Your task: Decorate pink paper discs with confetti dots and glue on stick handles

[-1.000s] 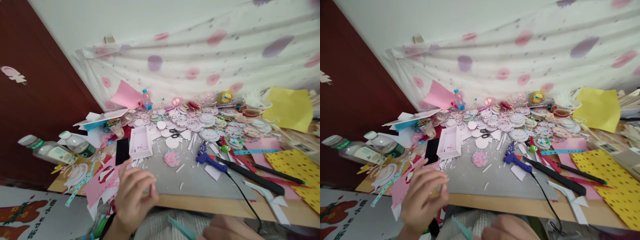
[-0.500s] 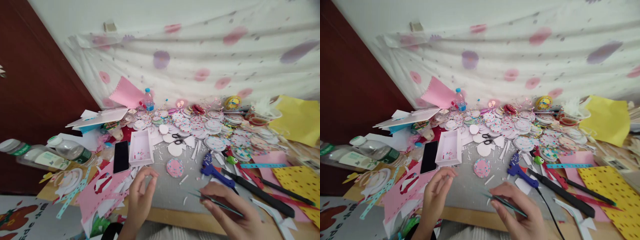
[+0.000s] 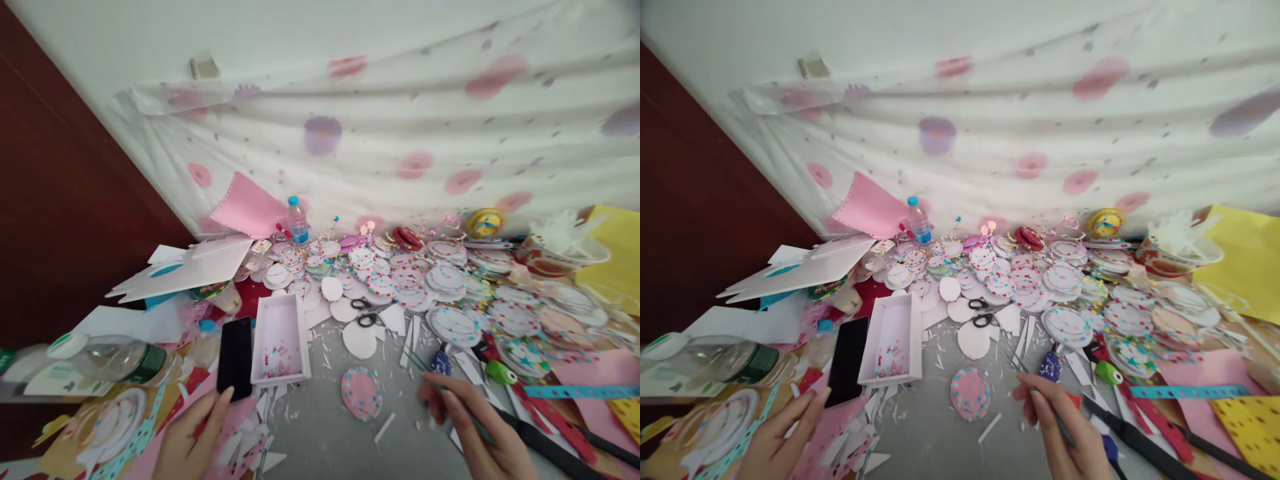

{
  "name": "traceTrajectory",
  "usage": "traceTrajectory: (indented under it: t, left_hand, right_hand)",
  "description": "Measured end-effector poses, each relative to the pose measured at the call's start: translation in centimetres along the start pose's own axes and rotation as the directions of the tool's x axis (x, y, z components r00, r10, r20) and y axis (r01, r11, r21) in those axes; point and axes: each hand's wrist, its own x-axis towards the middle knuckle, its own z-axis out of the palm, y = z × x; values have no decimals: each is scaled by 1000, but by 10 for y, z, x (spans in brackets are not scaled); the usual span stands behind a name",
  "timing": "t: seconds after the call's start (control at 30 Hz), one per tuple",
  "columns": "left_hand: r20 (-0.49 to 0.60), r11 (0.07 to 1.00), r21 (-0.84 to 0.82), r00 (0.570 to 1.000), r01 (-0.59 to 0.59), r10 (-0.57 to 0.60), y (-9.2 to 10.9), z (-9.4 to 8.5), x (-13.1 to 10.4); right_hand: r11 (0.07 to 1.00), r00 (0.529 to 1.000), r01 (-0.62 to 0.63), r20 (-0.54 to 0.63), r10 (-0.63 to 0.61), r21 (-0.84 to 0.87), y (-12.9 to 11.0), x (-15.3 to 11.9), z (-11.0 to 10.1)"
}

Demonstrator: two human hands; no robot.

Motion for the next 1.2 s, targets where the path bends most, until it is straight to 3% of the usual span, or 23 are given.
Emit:
traceTrajectory:
  t: [0.03,0.13,0.23,0.3,0.37,0.43,0.53,0.6,0.67,0.77,0.93,1.07,1.2]
  left_hand:
    - [58,995,88,998,-43,38,-9,-7,1]
    - [49,958,260,993,-121,112,-14,-16,9]
    - [129,951,269,985,-149,117,19,-4,24]
    - [275,963,156,946,-220,171,53,20,38]
    - [425,974,-3,881,-226,206,82,55,54]
    - [533,984,-149,830,-102,167,99,96,69]
    - [641,958,-187,766,216,-48,100,153,87]
    - [647,953,-146,754,264,-110,94,177,96]
    - [639,953,-138,759,270,-123,90,187,101]
    - [635,956,-162,767,246,-90,90,185,104]
    - [649,948,-249,761,198,11,96,157,103]
    - [488,910,-353,873,219,-21,96,119,92]
    - [360,728,-525,890,442,-281,89,81,60]
  right_hand:
    - [1000,999,15,39,-14,-9,6,1,2]
    - [998,977,45,211,-38,-32,23,1,9]
    - [996,944,-7,328,36,-91,36,1,21]
    - [987,928,-55,356,107,-154,41,5,31]
    - [976,922,-92,352,159,-198,45,10,43]
    - [970,923,-123,335,189,-208,47,16,54]
    - [963,930,-179,284,232,-200,49,21,66]
    - [962,932,-211,261,251,-172,49,21,71]
    - [961,924,-249,266,274,-125,47,19,73]
    - [949,905,-316,296,304,-7,42,15,72]
    - [944,890,-302,393,231,129,35,18,62]
    - [988,909,-122,389,150,-95,35,42,60]
    - [917,866,111,490,100,-383,30,82,78]
